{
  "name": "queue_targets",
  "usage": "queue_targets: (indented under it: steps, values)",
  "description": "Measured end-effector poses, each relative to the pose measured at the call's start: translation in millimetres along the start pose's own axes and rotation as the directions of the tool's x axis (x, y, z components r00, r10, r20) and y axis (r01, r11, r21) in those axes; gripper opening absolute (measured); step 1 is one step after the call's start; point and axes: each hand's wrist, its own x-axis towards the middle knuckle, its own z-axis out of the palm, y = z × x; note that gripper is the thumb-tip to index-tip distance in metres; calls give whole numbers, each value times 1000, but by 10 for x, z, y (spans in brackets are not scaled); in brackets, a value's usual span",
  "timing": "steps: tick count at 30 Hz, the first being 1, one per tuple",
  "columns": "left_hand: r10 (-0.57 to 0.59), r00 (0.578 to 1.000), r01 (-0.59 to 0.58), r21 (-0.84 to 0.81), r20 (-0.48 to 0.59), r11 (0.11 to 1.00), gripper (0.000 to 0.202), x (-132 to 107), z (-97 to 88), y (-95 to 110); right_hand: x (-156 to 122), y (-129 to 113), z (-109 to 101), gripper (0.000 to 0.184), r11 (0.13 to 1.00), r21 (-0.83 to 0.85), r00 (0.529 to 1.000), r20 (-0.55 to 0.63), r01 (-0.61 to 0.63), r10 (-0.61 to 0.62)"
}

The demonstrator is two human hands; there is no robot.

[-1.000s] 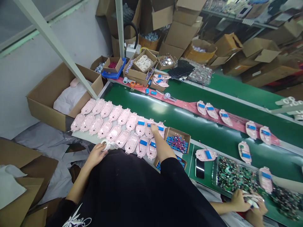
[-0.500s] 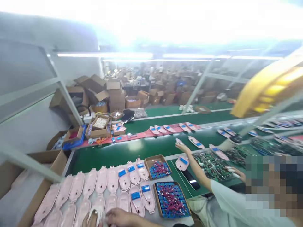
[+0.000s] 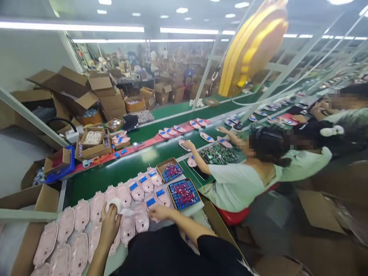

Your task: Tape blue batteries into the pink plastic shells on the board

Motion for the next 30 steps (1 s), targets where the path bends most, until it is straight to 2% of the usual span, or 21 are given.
queue_targets:
  steps: [1, 3, 5, 8, 10, 13, 18, 20, 22, 24, 25, 27, 29, 30]
  values:
    - [-12, 1000, 12, -26, 1, 1000, 21, 14, -49, 77, -6, 122, -164, 25, 996, -21, 992, -91, -87, 85]
    - [-44, 999, 43, -64, -4, 997, 19, -24, -116, 190, 11, 369, -524, 38, 961, -88, 931, -287, -261, 226]
    - [-81, 997, 80, -82, -7, 993, 18, -132, -134, 270, 87, 586, -885, 40, 924, -134, 867, -416, -357, 274]
    - [-141, 990, 142, -88, 12, 986, 19, -334, -93, 392, 339, 812, -1328, 39, 905, -193, 849, -462, -379, 257]
    - [-189, 982, 190, -85, 23, 978, 21, -450, -76, 491, 563, 900, -1513, 43, 886, -245, 847, -472, -394, 246]
    - [-256, 967, 256, -66, 12, 964, 24, -595, -138, 652, 872, 977, -1625, 49, 846, -324, 853, -458, -423, 251]
    - [-331, 943, 331, 5, -41, 943, 33, -822, -336, 924, 1156, 1073, -1607, 47, 781, -412, 856, -427, -470, 291]
    - [-361, 932, 363, 40, -40, 931, 32, -894, -363, 1011, 1206, 1102, -1606, 45, 760, -412, 833, -467, -502, 297]
    - [-371, 929, 371, 69, -15, 926, 28, -948, -361, 1068, 1203, 1096, -1614, 42, 779, -355, 786, -558, -517, 267]
    - [-359, 933, 357, 81, 21, 931, 26, -977, -352, 1102, 1127, 1042, -1624, 39, 857, -258, 737, -649, -447, 189]
    - [-348, 936, 344, 78, 47, 936, 26, -978, -352, 1114, 1062, 995, -1623, 37, 905, -212, 722, -679, -368, 135]
    - [-325, 938, 320, 59, 125, 946, 26, -946, -371, 1134, 887, 865, -1590, 36, 981, -131, 705, -709, -144, 9]
    - [-300, 923, 300, 36, 240, 953, 27, -865, -416, 1149, 684, 690, -1481, 38, 997, -21, 700, -711, 80, -71]
    - [-286, 910, 292, 27, 302, 956, 28, -809, -443, 1152, 581, 588, -1391, 40, 986, 65, 707, -704, 155, -65]
